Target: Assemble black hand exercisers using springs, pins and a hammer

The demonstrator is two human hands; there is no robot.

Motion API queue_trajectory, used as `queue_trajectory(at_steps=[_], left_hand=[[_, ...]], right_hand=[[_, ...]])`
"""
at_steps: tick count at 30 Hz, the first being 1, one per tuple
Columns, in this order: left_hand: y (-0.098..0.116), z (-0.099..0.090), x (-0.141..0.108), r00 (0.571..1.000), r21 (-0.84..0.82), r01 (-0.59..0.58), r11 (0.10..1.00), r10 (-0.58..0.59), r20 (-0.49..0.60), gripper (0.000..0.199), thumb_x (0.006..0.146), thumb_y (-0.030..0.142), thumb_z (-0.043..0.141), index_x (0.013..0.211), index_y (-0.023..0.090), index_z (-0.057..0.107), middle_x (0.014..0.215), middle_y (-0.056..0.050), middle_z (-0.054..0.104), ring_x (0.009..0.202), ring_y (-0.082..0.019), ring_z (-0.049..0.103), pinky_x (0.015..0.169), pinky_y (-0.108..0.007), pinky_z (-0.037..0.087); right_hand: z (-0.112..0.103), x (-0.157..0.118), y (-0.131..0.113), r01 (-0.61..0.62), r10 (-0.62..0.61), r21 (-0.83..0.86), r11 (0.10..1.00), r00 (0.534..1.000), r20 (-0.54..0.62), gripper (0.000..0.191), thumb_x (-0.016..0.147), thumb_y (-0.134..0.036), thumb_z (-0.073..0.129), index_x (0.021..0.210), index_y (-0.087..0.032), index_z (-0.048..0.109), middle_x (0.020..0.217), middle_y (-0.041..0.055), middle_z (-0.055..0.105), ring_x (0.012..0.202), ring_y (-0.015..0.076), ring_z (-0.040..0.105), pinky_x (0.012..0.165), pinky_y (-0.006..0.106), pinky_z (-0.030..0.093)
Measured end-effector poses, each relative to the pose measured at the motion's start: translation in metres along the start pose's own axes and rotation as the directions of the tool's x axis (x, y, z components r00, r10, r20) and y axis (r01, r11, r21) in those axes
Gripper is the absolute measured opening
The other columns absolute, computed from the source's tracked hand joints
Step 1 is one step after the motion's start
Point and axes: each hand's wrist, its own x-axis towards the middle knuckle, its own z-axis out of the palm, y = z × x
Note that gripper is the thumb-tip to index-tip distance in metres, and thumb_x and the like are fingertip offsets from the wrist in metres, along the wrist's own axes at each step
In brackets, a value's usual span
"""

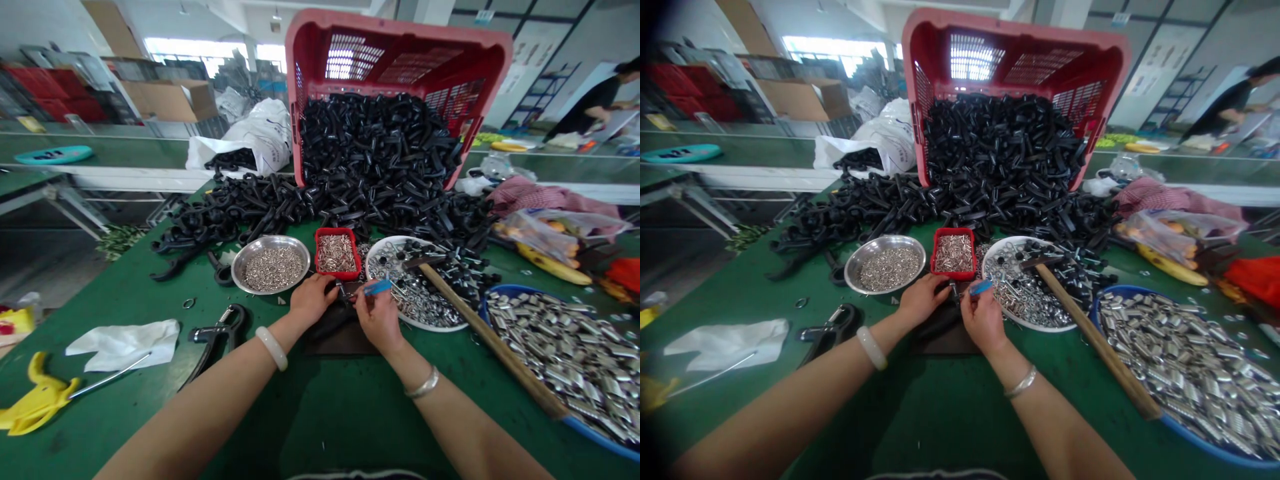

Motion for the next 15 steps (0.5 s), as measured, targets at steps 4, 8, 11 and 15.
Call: queue_trajectory(at_steps=[4, 8, 11, 15], left_hand=[[0.0012, -0.002, -0.0007, 1.0, -0.014, 0.018, 1.0, -0.018, 0.01, 0.035, 0.083, 0.045, 0.04, 0.109, 0.025, 0.055, 0.108, -0.002, 0.057, 0.095, -0.017, 0.054, 0.077, -0.026, 0.043], [0.0016, -0.0036, -0.0005, 1.0, -0.019, 0.018, 1.0, -0.018, 0.011, 0.035, 0.083, 0.045, 0.04, 0.108, 0.025, 0.055, 0.107, -0.002, 0.058, 0.095, -0.017, 0.054, 0.078, -0.027, 0.043], [0.0017, -0.0023, -0.0004, 1.0, -0.025, 0.012, 1.0, -0.012, 0.0, 0.034, 0.083, 0.044, 0.041, 0.107, 0.026, 0.056, 0.107, -0.002, 0.058, 0.096, -0.017, 0.054, 0.079, -0.026, 0.042], [0.0025, -0.0001, -0.0001, 1.0, -0.022, 0.024, 0.999, -0.024, -0.001, 0.033, 0.083, 0.043, 0.041, 0.108, 0.026, 0.055, 0.108, -0.002, 0.058, 0.095, -0.017, 0.054, 0.077, -0.026, 0.042]], right_hand=[[0.0008, -0.0013, -0.0018, -0.025, 0.025, 0.003, 1.0, 0.999, -0.039, 0.013, 0.082, -0.029, 0.043, 0.09, -0.018, 0.041, 0.079, 0.0097, 0.06, 0.065, 0.0188, 0.064, 0.055, 0.032, 0.055], [0.0006, -0.0002, 0.0003, -0.089, 0.092, 0.076, 0.993, 0.995, -0.035, 0.016, 0.082, -0.03, 0.044, 0.093, -0.019, 0.039, 0.077, 0.0075, 0.06, 0.062, 0.018, 0.064, 0.052, 0.03, 0.056], [0.0017, -0.0006, 0.0009, -0.043, 0.043, 0.012, 0.999, 0.999, -0.021, 0.016, 0.08, -0.03, 0.046, 0.091, -0.019, 0.041, 0.082, 0.0109, 0.059, 0.068, 0.0204, 0.064, 0.057, 0.034, 0.056], [0.0016, 0.0061, -0.0002, -0.149, 0.149, 0.116, 0.982, 0.989, 0.01, 0.019, 0.078, -0.032, 0.049, 0.088, -0.02, 0.039, 0.078, 0.0079, 0.059, 0.066, 0.0201, 0.064, 0.058, 0.035, 0.056]])
